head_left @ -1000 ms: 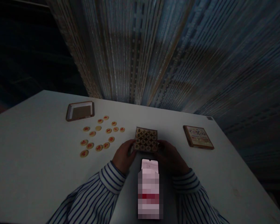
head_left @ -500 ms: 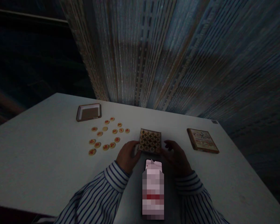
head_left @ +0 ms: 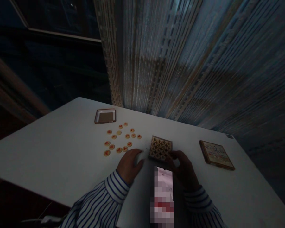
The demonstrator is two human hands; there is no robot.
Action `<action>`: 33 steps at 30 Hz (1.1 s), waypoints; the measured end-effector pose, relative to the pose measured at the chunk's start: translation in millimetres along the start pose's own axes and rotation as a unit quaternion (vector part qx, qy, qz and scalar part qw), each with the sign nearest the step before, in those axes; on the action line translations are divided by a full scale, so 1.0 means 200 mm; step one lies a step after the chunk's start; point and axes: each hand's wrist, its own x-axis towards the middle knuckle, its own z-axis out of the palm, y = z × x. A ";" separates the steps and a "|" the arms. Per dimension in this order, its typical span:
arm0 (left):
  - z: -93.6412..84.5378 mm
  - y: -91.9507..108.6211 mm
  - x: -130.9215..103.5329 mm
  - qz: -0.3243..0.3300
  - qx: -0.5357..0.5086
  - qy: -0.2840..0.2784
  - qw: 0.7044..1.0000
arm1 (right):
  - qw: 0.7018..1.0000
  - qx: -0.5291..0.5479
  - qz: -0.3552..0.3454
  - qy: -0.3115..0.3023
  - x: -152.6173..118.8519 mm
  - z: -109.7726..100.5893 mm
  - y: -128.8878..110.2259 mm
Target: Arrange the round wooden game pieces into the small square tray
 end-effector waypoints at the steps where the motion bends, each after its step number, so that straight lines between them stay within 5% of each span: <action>1: -0.01 -0.01 -0.01 0.002 0.005 0.001 1.000 | 1.000 -0.001 -0.006 -0.004 0.00 0.00 -0.01; 20: -0.15 -0.20 -0.01 -0.018 0.060 0.029 0.998 | 0.986 -0.053 -0.125 -0.100 0.12 0.02 -0.17; 33: -0.14 -0.25 0.03 -0.011 0.128 0.025 0.991 | 0.975 -0.051 -0.171 -0.136 0.25 0.05 -0.31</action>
